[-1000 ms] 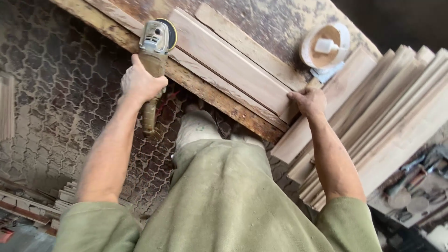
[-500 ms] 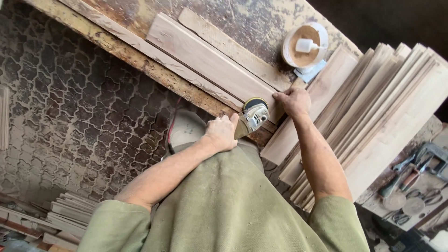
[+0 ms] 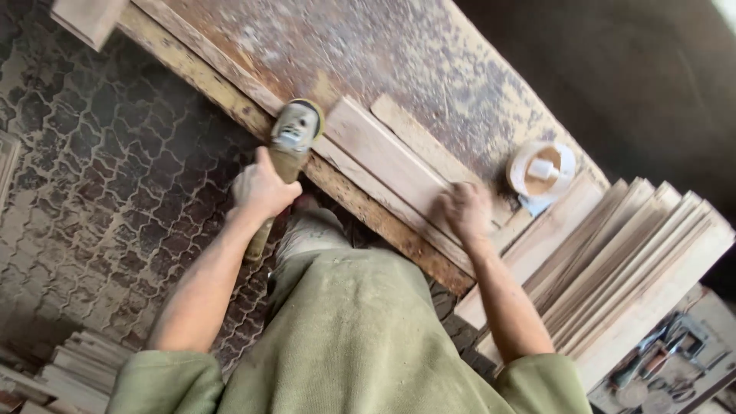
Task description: Sanding wooden planks with an angle grinder and applying wood glue to joints.
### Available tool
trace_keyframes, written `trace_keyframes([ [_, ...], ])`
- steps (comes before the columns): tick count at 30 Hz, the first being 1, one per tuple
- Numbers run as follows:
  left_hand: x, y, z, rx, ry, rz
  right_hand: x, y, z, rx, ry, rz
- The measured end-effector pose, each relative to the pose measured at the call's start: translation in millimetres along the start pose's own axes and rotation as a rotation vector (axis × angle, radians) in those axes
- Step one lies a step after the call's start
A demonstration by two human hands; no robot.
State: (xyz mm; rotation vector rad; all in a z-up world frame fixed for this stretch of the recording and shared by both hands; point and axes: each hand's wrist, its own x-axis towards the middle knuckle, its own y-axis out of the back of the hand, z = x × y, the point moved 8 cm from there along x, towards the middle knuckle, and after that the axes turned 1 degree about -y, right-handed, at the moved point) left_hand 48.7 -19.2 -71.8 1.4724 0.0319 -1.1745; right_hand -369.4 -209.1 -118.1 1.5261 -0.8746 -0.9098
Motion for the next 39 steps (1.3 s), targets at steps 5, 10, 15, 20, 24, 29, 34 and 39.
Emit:
trace_keyframes([
  [5, -13.7, 51.6, -97.4, -0.482, 0.317, 0.078, 94.0, -17.5, -174.3, 0.549, 0.217, -0.098],
  [10, -33.6, 70.8, -172.6, -0.678, 0.373, 0.093, 161.7, -36.5, -232.2, 0.468, 0.005, -0.434],
  [15, -38.0, 42.7, -251.9, -1.059, 0.449, 0.127, 164.3, 4.8, -245.5, 0.428, 0.41, -0.566],
  [20, -45.7, -12.8, -335.9, -0.912, 0.735, -0.009, 11.6, -177.5, 12.2, -1.325, 1.312, -0.65],
  [24, -27.4, -24.6, -355.6, -1.156, 0.668, 0.096, 104.2, -89.8, -114.0, 0.11, -0.056, -1.25],
  [29, -22.0, -44.8, -367.3, -1.281, 0.796, 0.017, 278.1, -2.1, -367.9, 0.693, -0.225, -0.796],
  [34, -28.6, -46.4, -363.1, -1.212, 0.729, 0.077, 364.8, -46.4, -537.5, 1.432, -0.565, -0.743],
  [39, -36.5, -80.2, -359.0, -1.162, 0.679, 0.071, 399.2, -96.5, -598.3, 1.805, -0.51, -0.655],
])
